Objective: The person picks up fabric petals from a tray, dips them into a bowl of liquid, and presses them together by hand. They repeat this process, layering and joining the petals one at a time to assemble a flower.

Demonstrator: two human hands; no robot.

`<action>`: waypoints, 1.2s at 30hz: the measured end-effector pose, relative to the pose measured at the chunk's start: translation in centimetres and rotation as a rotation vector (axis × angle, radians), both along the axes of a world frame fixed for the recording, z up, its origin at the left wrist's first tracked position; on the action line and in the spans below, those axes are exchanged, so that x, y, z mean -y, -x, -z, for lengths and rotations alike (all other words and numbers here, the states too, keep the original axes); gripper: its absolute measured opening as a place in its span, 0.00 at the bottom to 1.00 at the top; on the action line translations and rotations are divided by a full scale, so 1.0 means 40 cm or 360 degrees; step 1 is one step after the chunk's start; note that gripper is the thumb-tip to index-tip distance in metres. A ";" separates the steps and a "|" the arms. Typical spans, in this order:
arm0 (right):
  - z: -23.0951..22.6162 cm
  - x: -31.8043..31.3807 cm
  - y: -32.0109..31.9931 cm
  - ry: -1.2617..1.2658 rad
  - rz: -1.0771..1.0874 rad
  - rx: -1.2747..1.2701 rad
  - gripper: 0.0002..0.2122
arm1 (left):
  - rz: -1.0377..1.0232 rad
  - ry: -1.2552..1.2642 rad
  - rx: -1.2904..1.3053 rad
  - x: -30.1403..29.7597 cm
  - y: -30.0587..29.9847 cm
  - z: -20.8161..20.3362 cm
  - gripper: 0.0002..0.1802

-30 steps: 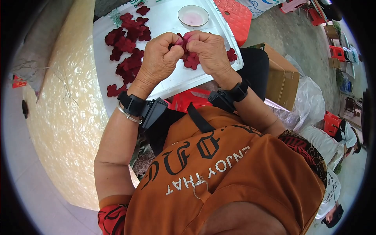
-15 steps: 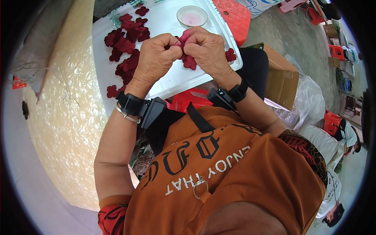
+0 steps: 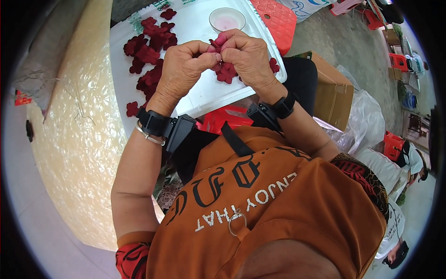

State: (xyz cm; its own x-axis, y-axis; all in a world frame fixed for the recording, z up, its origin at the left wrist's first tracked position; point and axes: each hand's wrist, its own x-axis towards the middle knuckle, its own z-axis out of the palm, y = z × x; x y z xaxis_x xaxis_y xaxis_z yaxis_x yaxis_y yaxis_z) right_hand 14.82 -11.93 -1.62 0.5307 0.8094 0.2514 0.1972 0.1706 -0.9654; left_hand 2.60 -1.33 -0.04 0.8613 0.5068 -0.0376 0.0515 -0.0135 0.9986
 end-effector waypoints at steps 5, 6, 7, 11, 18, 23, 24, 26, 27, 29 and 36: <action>0.011 -0.003 -0.006 -0.0061 -0.0043 -0.0049 0.02 | 0.0031 0.0252 0.0068 -0.010 -0.001 0.004 0.09; 0.012 -0.002 -0.007 -0.0061 -0.0042 -0.0048 0.02 | 0.0045 0.0329 0.0087 -0.013 -0.002 0.004 0.08; 0.012 0.001 -0.008 -0.0044 -0.0074 -0.0099 0.01 | 0.0046 0.0329 0.0089 -0.016 -0.002 0.005 0.08; 0.020 0.004 -0.011 -0.0034 -0.0167 -0.0301 0.02 | 0.0111 0.0403 0.0123 -0.024 -0.001 0.015 0.08; 0.037 -0.003 -0.003 -0.0216 -0.0173 -0.0808 0.03 | 0.0143 0.0419 0.0202 -0.017 -0.005 0.030 0.08; 0.066 -0.002 -0.023 -0.0255 -0.0121 -0.0805 0.03 | 0.0175 0.0491 0.0179 -0.022 -0.005 0.036 0.10; 0.070 -0.001 -0.027 -0.0253 -0.0122 -0.0828 0.03 | 0.0145 0.0498 0.0165 -0.023 -0.005 0.030 0.10; 0.071 0.002 -0.032 -0.0252 -0.0118 -0.0849 0.03 | 0.0086 0.0513 0.0140 -0.022 -0.006 0.021 0.09; 0.071 0.004 -0.034 -0.0258 -0.0138 -0.0945 0.04 | 0.0091 0.0514 0.0140 -0.021 -0.005 0.021 0.09; 0.071 0.008 -0.040 -0.0271 -0.0178 -0.1135 0.05 | -0.0022 0.0599 0.0234 -0.022 -0.003 0.023 0.09; 0.095 0.026 -0.071 -0.0323 -0.0191 -0.1236 0.04 | -0.0182 0.0643 0.0315 -0.034 -0.001 0.029 0.10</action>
State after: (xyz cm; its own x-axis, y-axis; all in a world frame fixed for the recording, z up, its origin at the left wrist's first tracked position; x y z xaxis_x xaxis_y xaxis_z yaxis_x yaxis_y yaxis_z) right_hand 17.65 -12.97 -5.41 0.5266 0.8501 -0.0049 -0.5471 0.3344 -0.7674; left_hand 2.64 0.02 -1.21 0.8112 0.5775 -0.0920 -0.1623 0.3735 0.9133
